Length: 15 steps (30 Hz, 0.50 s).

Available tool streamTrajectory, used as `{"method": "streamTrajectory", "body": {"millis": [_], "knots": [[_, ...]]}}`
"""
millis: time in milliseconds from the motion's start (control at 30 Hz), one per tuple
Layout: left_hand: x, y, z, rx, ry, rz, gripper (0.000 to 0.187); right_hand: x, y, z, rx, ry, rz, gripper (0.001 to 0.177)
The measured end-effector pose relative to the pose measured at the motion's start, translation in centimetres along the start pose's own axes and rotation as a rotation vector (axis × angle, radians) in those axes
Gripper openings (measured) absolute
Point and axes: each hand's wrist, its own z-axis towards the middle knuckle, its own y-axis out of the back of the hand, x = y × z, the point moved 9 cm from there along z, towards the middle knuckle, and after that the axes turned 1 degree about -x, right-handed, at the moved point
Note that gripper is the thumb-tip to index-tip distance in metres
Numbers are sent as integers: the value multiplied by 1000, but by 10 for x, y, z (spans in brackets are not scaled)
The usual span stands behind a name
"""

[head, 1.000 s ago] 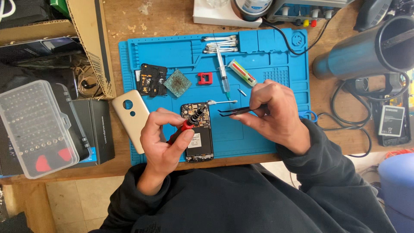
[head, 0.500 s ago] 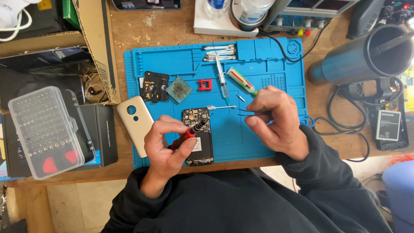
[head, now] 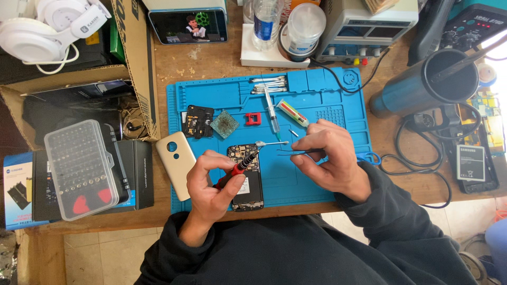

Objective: The person uses a screwdriver to remove screws from a disassembled smartphone motherboard and then uses tweezers to lift and remove small components from the board. The person continues to manipulate the board and components with the tools on a blue work mat.

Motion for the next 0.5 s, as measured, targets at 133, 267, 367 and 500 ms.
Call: {"method": "streamTrajectory", "body": {"millis": [133,267,367,500], "knots": [[4,1,-3,-8,-5,-5,26,-5,1,-6,-6,3,2,16],[5,2,-4,-18,-6,-15,26,2,4,-3,3,41,-29,13],[5,3,-3,-24,2,-20,26,5,6,-1,-14,74,-47,14],[8,4,-5,-40,27,-32,24,-9,14,-17,-108,97,21,16]]}}
